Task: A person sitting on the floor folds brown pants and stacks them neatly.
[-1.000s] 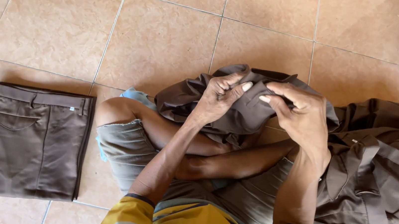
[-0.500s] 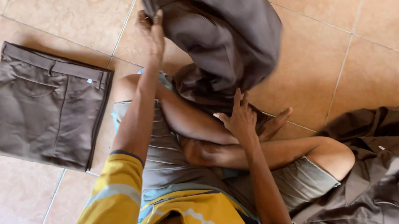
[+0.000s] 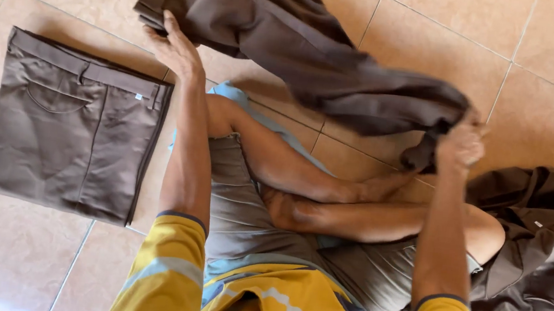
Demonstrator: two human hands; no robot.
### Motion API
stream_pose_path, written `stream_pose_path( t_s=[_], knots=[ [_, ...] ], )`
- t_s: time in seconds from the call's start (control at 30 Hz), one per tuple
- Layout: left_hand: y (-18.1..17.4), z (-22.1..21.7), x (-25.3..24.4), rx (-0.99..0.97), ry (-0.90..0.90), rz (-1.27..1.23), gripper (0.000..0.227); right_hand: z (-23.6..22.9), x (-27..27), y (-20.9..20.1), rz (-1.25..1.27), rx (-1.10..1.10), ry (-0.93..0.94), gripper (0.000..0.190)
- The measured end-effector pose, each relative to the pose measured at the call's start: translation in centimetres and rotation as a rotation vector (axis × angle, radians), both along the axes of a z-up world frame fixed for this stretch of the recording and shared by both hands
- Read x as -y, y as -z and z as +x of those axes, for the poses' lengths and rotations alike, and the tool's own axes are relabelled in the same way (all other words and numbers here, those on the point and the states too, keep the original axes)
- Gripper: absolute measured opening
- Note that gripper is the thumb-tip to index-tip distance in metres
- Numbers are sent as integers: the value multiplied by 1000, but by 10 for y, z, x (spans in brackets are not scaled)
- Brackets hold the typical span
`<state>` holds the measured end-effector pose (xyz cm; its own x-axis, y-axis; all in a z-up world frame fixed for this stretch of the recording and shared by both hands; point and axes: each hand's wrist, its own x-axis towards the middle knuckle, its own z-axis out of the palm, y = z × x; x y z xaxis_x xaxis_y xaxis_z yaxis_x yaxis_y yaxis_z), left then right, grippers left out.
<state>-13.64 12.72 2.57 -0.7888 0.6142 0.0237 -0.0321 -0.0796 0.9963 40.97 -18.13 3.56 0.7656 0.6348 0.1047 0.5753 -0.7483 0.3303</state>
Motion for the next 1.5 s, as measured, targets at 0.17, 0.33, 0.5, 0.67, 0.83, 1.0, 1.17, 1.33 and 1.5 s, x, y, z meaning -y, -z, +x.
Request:
stream_pose_path(
  t_s=[0.17, 0.33, 0.5, 0.67, 0.83, 1.0, 1.17, 1.33, 1.5],
  knots=[
    [0, 5, 9, 126, 30, 67, 53, -57, 11, -30, 13, -62, -142, 103],
    [-41, 14, 32, 136, 46, -15, 56, -147, -18, -12, 251, -666, -381, 105],
    [-35, 0, 34, 67, 18, 153, 33, -88, -19, 28, -84, -370, -379, 61],
    [41, -23, -4, 264, 87, -63, 51, 24, 31, 80, -196, -454, -12, 55],
    [15, -10, 7, 315, 132, -49, 56, 34, 35, 118, -89, -428, 181, 45],
    [-35, 6, 40, 390, 147, -70, 64, -26, 22, 63, 248, -244, -310, 7],
    [-72, 12, 51, 498, -55, -117, 28, 10, 25, 93, 252, -284, -21, 25],
    [-83, 27, 60, 497, -37, -120, 31, 5, 26, 74, 105, -368, 24, 21],
    [-76, 30, 59, 502, -57, -120, 35, -46, 36, 13, 106, -527, -257, 22]
  ],
)
